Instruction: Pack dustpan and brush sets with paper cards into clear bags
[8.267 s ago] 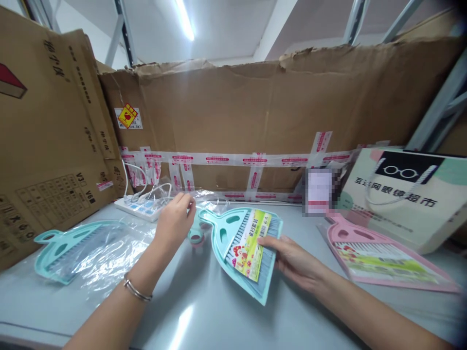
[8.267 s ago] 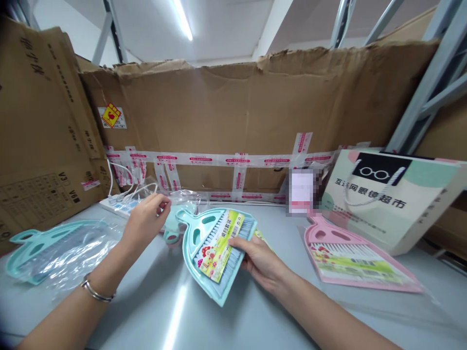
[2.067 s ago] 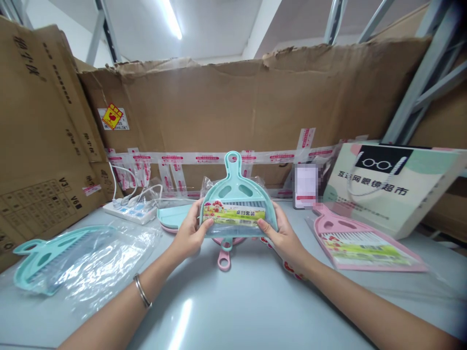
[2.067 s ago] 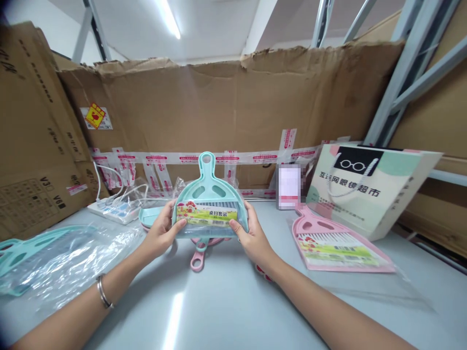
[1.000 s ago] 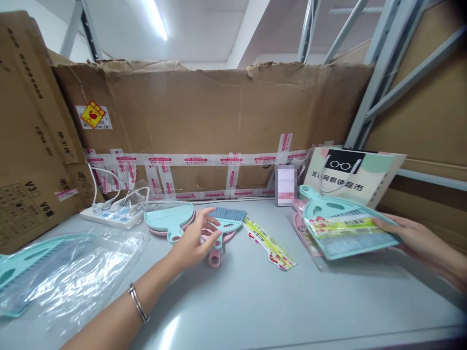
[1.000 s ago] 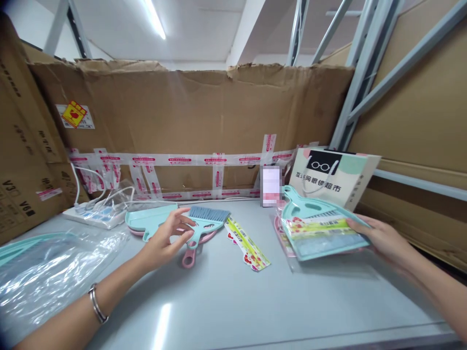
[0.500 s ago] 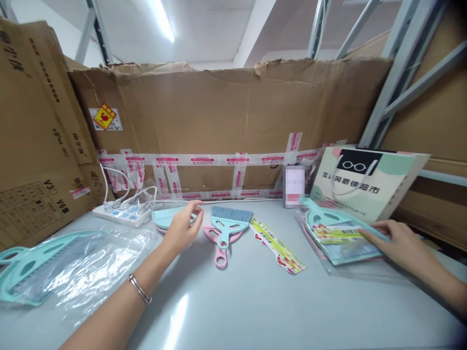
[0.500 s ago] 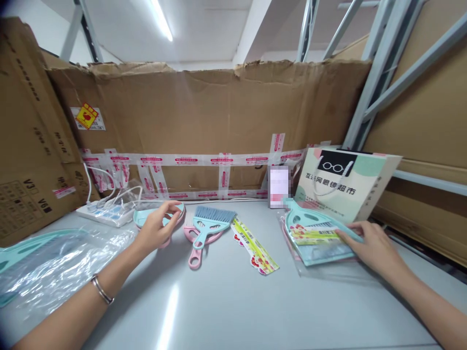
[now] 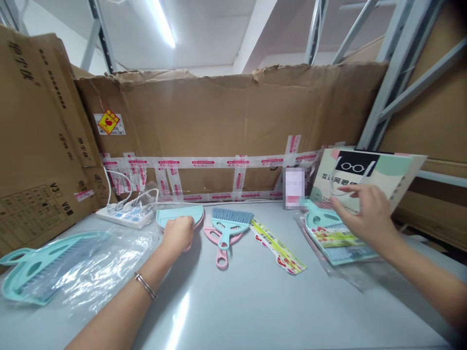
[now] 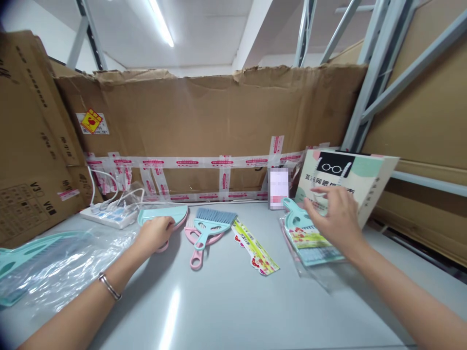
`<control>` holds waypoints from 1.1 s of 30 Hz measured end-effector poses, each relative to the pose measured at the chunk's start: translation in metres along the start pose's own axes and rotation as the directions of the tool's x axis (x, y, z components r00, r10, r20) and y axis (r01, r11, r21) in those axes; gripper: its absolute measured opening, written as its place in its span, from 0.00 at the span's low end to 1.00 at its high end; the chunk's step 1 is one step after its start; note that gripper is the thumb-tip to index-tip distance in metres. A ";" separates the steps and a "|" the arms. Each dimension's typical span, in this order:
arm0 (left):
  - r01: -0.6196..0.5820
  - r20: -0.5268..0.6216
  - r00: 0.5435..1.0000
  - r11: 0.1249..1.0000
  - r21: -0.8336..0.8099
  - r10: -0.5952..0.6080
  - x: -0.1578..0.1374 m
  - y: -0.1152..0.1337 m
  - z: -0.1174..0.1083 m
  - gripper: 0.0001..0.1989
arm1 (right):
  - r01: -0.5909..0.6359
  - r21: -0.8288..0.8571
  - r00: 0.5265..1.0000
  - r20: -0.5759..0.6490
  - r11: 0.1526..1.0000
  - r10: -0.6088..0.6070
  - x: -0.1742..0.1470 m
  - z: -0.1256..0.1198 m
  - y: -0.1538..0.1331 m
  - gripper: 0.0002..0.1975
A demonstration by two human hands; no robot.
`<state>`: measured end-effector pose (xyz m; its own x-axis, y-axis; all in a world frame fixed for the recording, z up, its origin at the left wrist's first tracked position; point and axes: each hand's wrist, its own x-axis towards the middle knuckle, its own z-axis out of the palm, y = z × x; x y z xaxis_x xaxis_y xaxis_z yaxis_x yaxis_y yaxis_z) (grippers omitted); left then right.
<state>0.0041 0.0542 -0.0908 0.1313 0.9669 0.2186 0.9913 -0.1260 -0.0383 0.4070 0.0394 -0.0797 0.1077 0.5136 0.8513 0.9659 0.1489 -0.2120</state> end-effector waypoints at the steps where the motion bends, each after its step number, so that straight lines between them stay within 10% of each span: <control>1: 0.003 0.002 1.000 1.000 0.016 -0.003 0.000 -0.001 -0.001 0.13 | 0.046 0.080 0.999 -0.021 0.996 -0.045 0.005 0.002 -0.014 0.12; 11: -0.090 -0.046 0.994 0.975 0.201 0.102 -0.017 0.009 -0.016 0.13 | 0.066 0.565 0.997 0.000 0.822 -0.080 0.019 0.033 -0.101 0.07; 15: -0.089 -0.246 0.955 0.950 0.299 0.167 -0.019 0.001 -0.028 0.10 | -0.056 0.678 0.997 0.073 0.733 0.009 0.015 0.043 -0.110 0.08; 18: -0.182 -0.440 0.830 0.911 0.369 0.344 -0.016 -0.012 -0.040 0.10 | -0.187 0.750 0.982 0.153 0.635 0.109 0.011 0.050 -0.106 0.08; 24: -0.474 -0.624 0.441 0.758 0.449 0.645 -0.014 -0.022 -0.050 0.10 | -0.424 0.835 0.899 0.344 0.350 0.270 0.010 0.057 -0.084 0.10; 28: -0.654 -0.646 0.208 0.595 0.466 0.734 -0.019 -0.007 -0.052 0.07 | -0.551 0.796 0.833 0.539 0.250 0.124 0.005 0.050 -0.092 0.15; 30: -0.710 -0.661 0.139 0.539 0.453 0.738 -0.022 0.001 -0.052 0.07 | -0.620 0.748 0.758 0.649 0.238 -0.066 -0.003 0.042 -0.106 0.17; 33: -0.777 -0.659 0.112 0.479 0.408 0.744 -0.025 0.012 -0.048 0.06 | -0.757 0.606 0.520 0.785 0.245 -0.337 -0.017 0.031 -0.131 0.20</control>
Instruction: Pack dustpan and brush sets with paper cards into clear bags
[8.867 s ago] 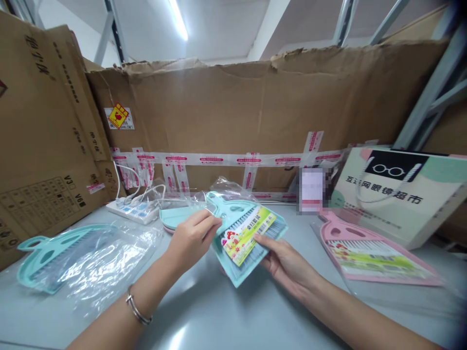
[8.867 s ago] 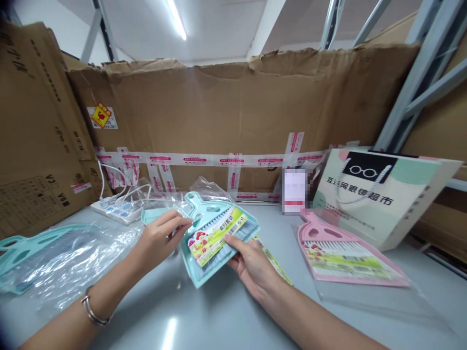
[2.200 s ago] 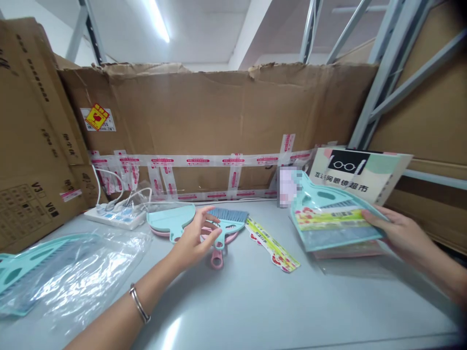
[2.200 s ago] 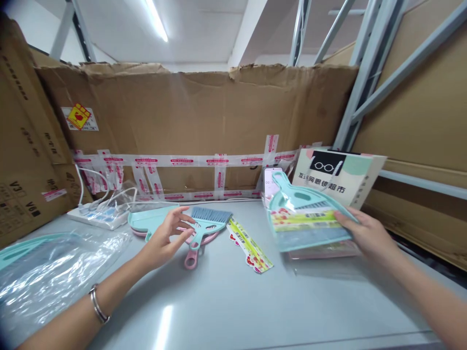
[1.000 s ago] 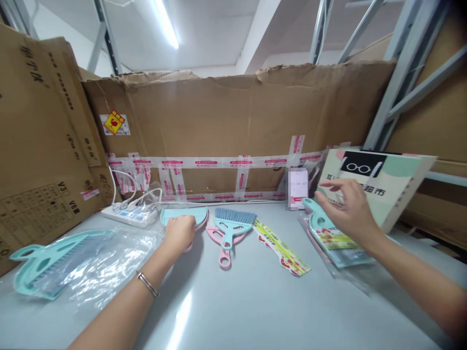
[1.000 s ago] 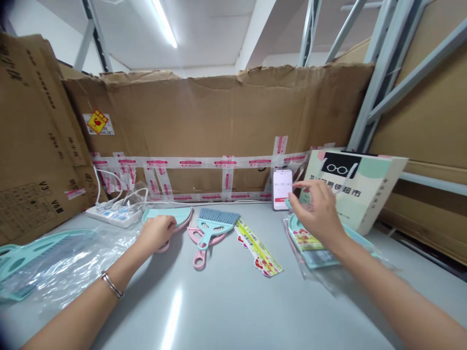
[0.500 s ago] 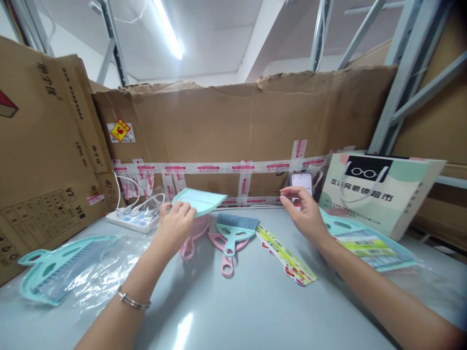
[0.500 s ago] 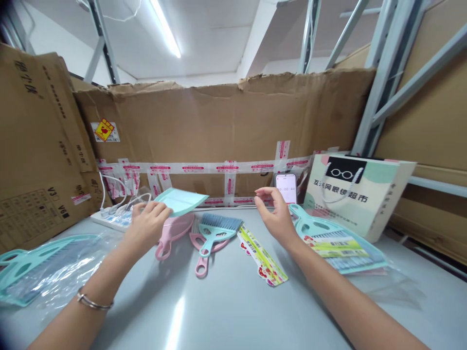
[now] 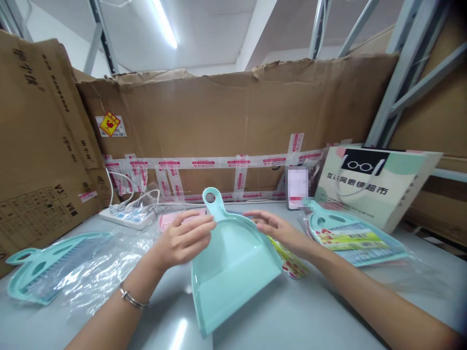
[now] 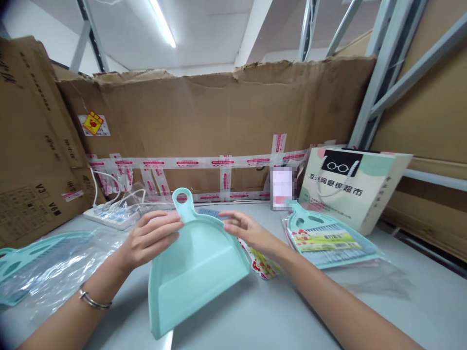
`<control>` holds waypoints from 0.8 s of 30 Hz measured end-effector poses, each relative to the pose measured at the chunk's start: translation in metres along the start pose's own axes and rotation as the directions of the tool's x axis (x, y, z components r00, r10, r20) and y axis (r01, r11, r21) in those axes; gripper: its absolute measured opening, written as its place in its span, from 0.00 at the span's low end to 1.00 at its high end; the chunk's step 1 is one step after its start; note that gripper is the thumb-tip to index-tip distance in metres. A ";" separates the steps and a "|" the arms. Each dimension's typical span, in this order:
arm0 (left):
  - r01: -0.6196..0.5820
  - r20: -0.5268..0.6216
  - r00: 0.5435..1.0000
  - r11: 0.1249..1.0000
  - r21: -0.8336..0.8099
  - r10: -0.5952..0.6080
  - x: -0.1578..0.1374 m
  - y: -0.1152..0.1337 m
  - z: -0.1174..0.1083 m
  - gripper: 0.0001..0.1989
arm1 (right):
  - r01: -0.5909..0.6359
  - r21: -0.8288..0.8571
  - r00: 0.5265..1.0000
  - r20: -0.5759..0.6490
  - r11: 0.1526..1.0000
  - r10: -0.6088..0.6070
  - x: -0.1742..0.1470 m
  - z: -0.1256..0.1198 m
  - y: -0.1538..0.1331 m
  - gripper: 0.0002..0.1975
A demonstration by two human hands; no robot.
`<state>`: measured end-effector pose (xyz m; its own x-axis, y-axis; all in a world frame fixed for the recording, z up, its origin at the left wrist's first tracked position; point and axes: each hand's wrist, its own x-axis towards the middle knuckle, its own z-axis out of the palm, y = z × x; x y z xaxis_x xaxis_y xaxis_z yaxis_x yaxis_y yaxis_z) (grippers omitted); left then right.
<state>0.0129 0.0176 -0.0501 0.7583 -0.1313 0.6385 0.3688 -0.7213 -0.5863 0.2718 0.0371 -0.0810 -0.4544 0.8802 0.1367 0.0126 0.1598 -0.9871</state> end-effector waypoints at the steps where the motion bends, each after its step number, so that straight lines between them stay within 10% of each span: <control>1: 0.001 0.004 1.000 1.000 -0.028 -0.001 0.000 0.002 0.003 0.06 | -0.056 0.014 0.996 0.072 0.998 0.055 -0.002 0.008 0.000 0.20; 6: 0.339 -0.047 0.937 0.932 -0.128 -0.347 -0.008 0.005 0.016 0.13 | -0.069 0.059 0.995 -0.067 0.996 0.073 -0.006 0.024 0.008 0.17; 9: 0.712 0.097 0.660 0.579 -0.397 -0.745 -0.009 0.003 0.019 0.15 | 0.009 0.041 0.970 -0.242 0.999 0.001 -0.007 0.023 0.013 0.16; 12: 0.836 0.483 0.434 0.141 -0.530 -0.761 -0.005 0.005 0.019 0.16 | 0.025 0.016 0.960 -0.279 1.000 -0.020 -0.008 0.025 0.016 0.15; 20: 0.898 0.687 0.408 0.126 -0.422 -0.601 -0.003 0.012 0.021 0.16 | 0.101 0.070 0.981 -0.171 0.992 -0.087 0.002 0.016 0.024 0.18; 24: 0.891 0.671 0.402 0.096 -0.445 -0.623 -0.004 0.009 0.018 0.16 | 0.228 -0.359 0.928 -0.202 0.905 -0.314 0.019 0.008 0.033 0.17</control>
<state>0.0228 0.0240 -0.0673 0.4354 0.8531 0.2876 0.4716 -0.4882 0.7343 0.2565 0.0556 -0.1114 -0.2457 0.8569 0.4532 0.2273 0.5054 -0.8324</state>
